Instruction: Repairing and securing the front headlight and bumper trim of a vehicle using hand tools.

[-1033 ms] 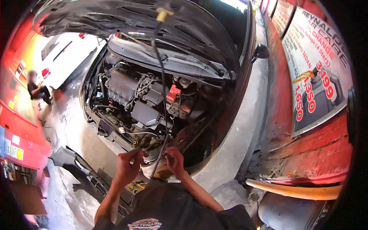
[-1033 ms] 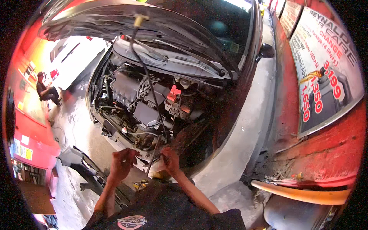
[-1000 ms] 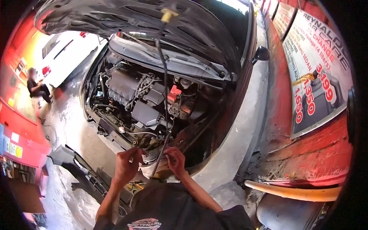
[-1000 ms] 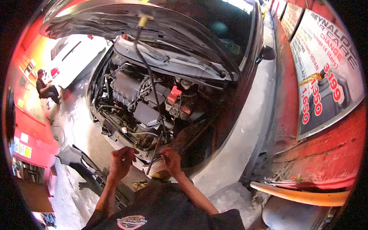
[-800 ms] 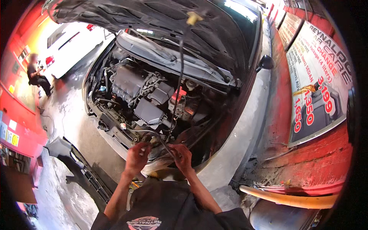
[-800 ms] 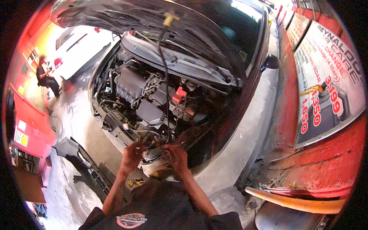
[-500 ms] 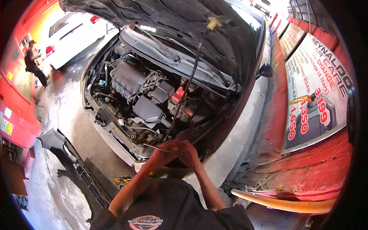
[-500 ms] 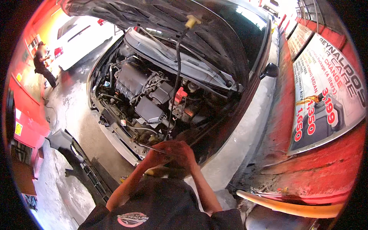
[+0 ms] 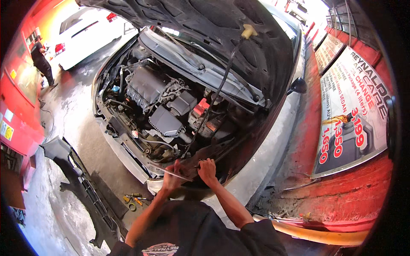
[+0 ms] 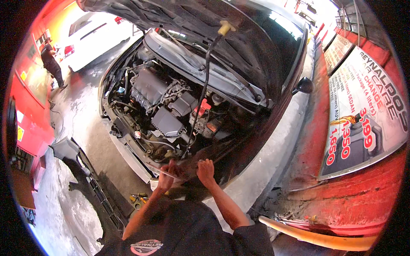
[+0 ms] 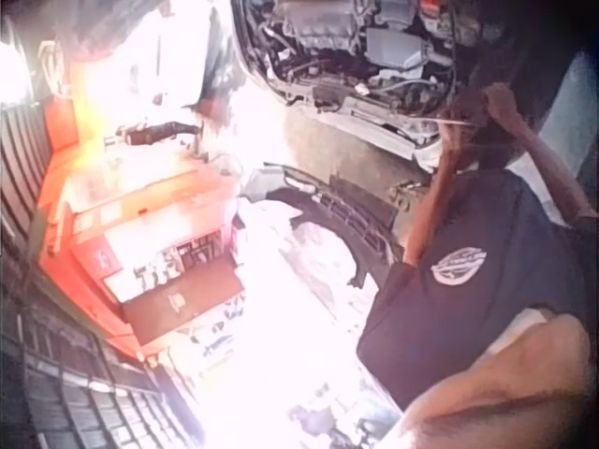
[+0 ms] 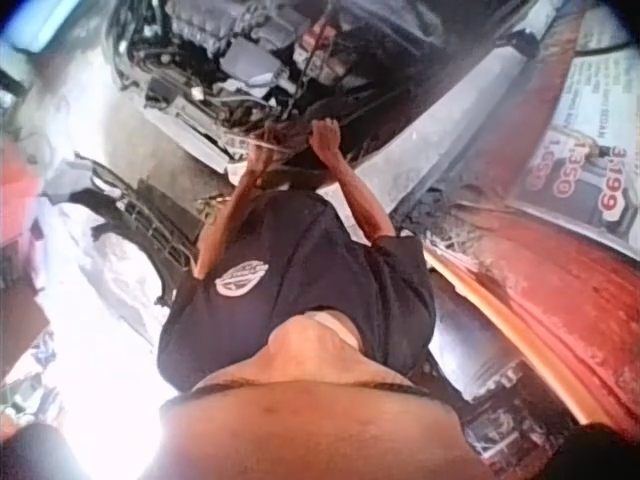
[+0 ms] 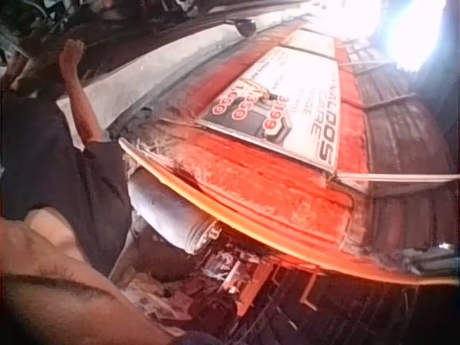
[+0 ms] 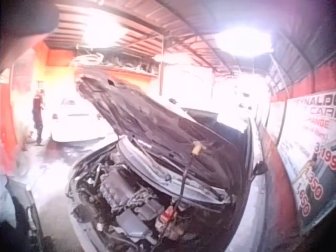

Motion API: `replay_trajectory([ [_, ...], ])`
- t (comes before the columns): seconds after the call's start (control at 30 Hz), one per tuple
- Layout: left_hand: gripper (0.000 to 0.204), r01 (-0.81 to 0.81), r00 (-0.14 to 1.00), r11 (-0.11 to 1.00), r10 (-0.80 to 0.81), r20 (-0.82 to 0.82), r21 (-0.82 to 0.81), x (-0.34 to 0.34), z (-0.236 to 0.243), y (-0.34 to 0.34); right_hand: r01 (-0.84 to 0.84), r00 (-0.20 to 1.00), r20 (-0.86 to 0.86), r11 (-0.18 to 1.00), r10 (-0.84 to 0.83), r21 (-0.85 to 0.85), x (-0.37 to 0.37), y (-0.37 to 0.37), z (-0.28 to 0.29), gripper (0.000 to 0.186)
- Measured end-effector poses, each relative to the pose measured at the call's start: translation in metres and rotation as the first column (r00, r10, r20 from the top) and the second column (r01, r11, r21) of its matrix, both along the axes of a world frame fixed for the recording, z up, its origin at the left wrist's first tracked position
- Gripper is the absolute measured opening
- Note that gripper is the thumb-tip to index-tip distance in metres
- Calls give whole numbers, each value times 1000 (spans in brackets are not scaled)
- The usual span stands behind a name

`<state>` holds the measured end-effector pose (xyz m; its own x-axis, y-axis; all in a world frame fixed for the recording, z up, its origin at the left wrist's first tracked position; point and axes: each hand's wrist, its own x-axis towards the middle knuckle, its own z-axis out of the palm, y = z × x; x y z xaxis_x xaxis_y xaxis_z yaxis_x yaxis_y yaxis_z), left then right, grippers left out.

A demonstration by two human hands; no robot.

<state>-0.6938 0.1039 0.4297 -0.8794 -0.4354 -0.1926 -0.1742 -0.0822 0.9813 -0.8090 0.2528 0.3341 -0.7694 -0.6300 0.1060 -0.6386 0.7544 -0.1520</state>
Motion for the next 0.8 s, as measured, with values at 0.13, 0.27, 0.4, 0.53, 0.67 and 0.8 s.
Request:
replay_trajectory([
  [0.13,54,-53,988,983,78,-135,176,13,5,-6,-162,983,50,962,177,-220,1,10,-1,25],
  [0.27,53,-79,974,968,126,-190,238,30,36,-25,-78,968,187,904,170,-421,14,9,48,24],
  [0.4,59,-35,972,935,113,-204,352,34,66,-34,-72,958,187,811,219,-581,20,24,60,23],
  [0.53,57,-68,975,925,141,-171,374,32,95,-35,23,969,205,780,136,-626,27,25,65,21],
  [0.67,56,-109,962,952,173,-211,287,29,126,-41,249,966,219,720,-137,-648,19,47,49,16],
  [0.8,58,-90,948,966,158,-277,241,23,105,-53,583,811,517,461,-275,-669,29,74,18,11],
])
